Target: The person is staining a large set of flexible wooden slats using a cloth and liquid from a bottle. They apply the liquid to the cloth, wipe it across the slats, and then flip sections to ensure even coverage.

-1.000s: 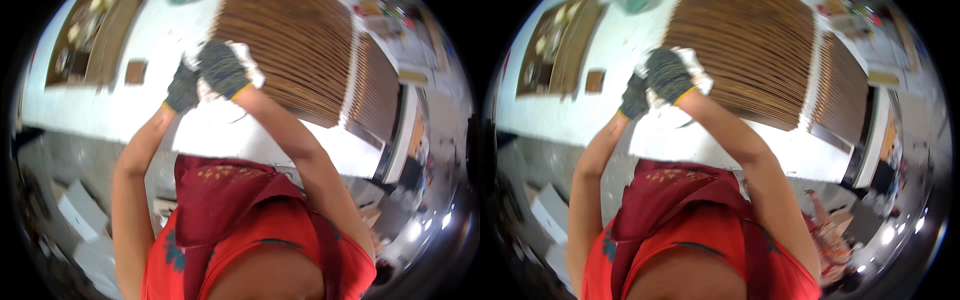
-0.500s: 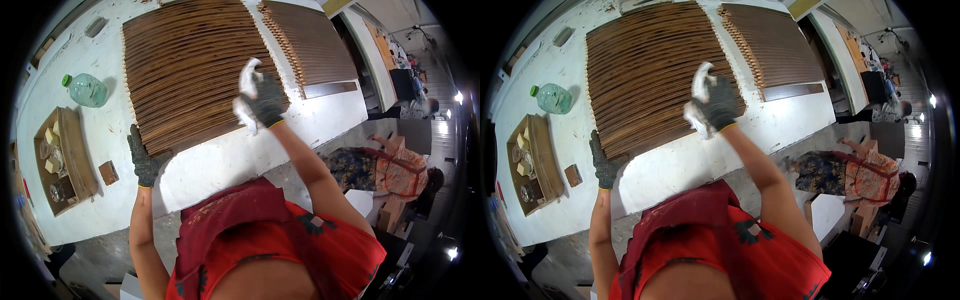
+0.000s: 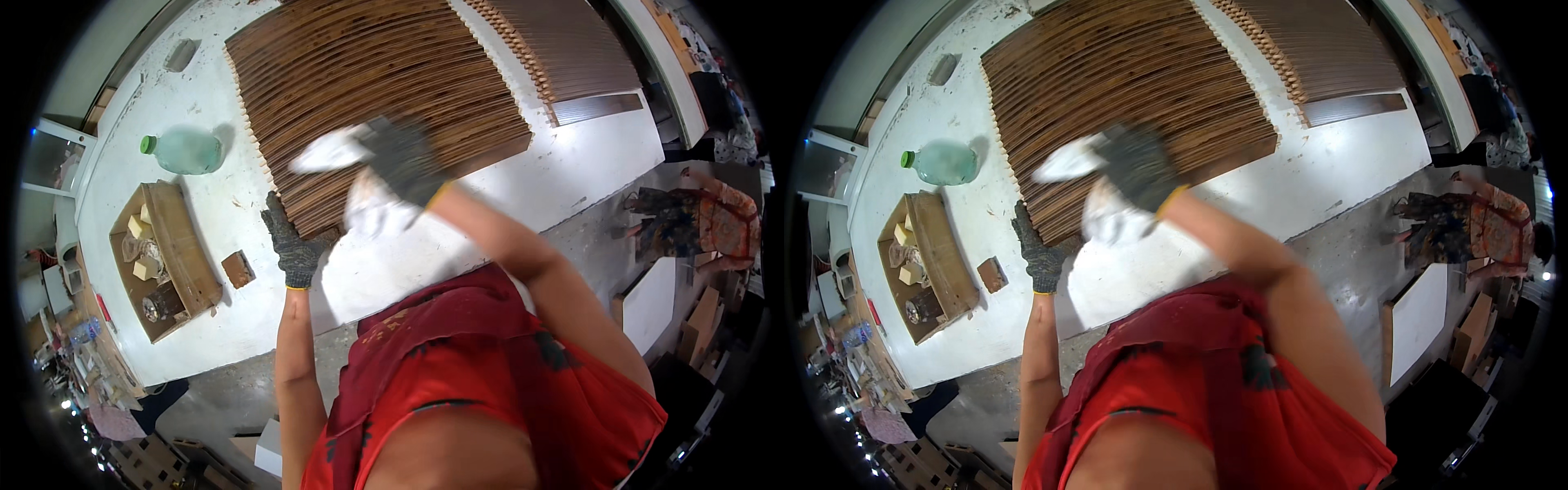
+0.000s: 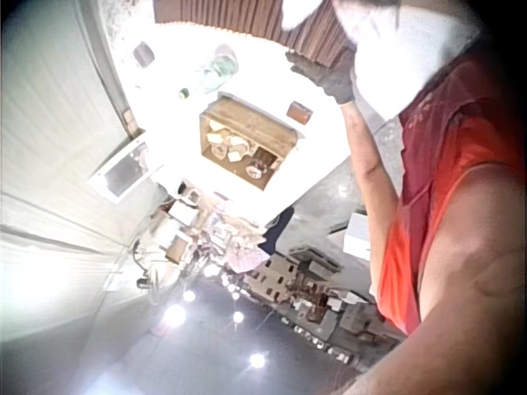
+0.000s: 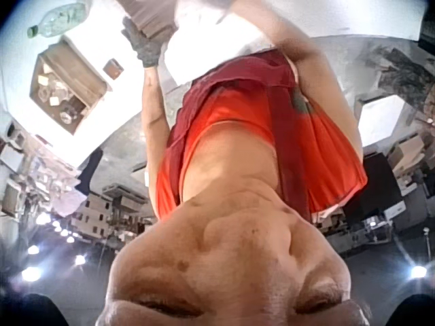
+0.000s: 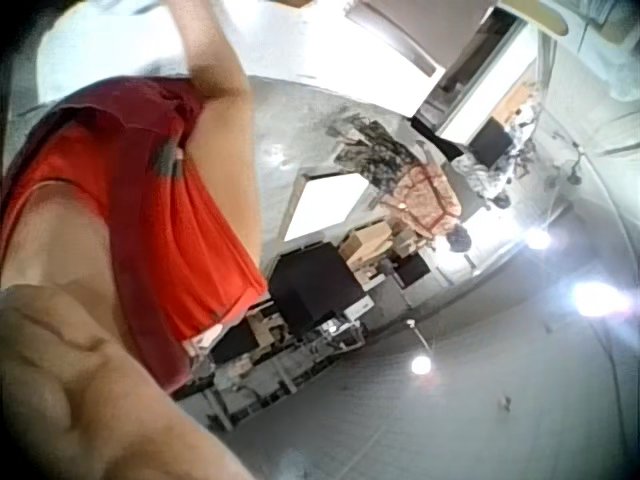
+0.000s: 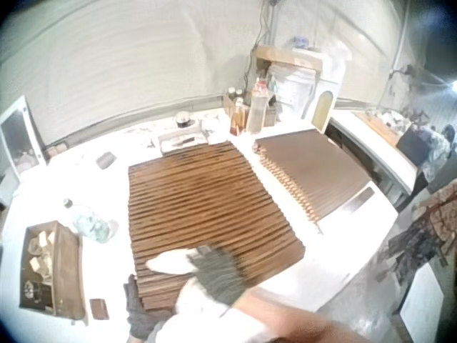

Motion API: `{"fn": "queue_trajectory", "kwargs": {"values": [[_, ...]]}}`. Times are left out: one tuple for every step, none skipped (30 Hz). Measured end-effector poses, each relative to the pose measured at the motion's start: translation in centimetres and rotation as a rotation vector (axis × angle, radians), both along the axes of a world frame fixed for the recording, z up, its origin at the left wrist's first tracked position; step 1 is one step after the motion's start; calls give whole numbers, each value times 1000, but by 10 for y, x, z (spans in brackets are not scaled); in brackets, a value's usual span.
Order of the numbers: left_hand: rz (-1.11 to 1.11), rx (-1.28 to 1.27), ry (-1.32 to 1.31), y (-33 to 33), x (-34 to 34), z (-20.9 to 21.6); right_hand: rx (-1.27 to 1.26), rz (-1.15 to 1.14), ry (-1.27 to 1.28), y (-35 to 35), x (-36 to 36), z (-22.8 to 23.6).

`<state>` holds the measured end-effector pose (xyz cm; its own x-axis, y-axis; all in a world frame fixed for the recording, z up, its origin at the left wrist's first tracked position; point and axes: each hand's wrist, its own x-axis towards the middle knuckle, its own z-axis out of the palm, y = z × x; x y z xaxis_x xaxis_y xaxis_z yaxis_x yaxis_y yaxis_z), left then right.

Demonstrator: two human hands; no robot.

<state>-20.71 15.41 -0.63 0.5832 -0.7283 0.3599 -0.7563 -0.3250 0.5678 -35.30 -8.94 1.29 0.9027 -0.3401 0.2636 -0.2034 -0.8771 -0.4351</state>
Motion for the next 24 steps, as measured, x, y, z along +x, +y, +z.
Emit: {"fn": "queue_trajectory", "kwargs": {"values": [[18, 9, -10, 6, -1, 3, -90, 58, -324, -33, -28, 21], [23, 10, 6, 4, -4, 5, -298, -210, 36, -67, -52, 34], [19, 6, 22, -1, -6, 7, -641, -411, 119, -103, -83, 28], [25, 5, 33, -2, -7, 9, -682, -525, 201, -128, -110, 35], [17, 6, 46, -9, -9, 10, -896, -519, 150, -169, -144, 18], [31, 17, 53, -6, -9, 10, -511, -714, 385, -177, -149, 32], [38, 24, 63, -7, -9, 11, -365, -777, 423, -194, -155, 37], [41, 34, 72, -5, -10, 10, -373, -781, 326, -197, -163, 36], [53, 37, 74, -5, -8, 9, -386, -776, 217, -198, -161, 43], [62, 50, 80, -5, -9, 7, -433, -674, 42, -191, -154, 45], [50, 30, 54, -8, -7, 6, -477, -570, -132, -179, -141, 44], [44, 34, 30, -4, -5, 5, -404, -400, -250, -140, -110, 63], [22, 33, 8, -2, -4, 5, -277, -276, -293, -103, -86, 67], [39, 49, 35, 0, -4, 4, -169, -169, -271, -63, -59, 59], [45, 54, 66, -1, -3, 2, -106, -73, -226, -23, -36, 51], [48, 57, 100, -3, -4, -1, -121, 12, -191, 12, -16, 39], [-6, -5, 274, -1, -1, -5, -140, 97, -198, 40, -2, 27], [0, 26, 217, 0, 1, -8, -148, 173, -208, 56, 5, 17], [17, 59, 156, 5, 5, -13, -137, 219, -214, 59, 4, 10], [-4, -104, 253, 7, 5, -21, -111, 239, -205, 51, -5, 2], [7, -5, 68, -1, -4, 0, -84, 235, -190, 31, -22, -9], [-1, 2, 58, -4, -7, 4, 23, 196, -223, 6, -42, -19], [5, 8, 48, -2, -8, 5, 694, 54, -340, -18, -61, -12], [5, 4, 67, -4, -8, 3, 724, -105, -390, -50, -85, -13]]}}
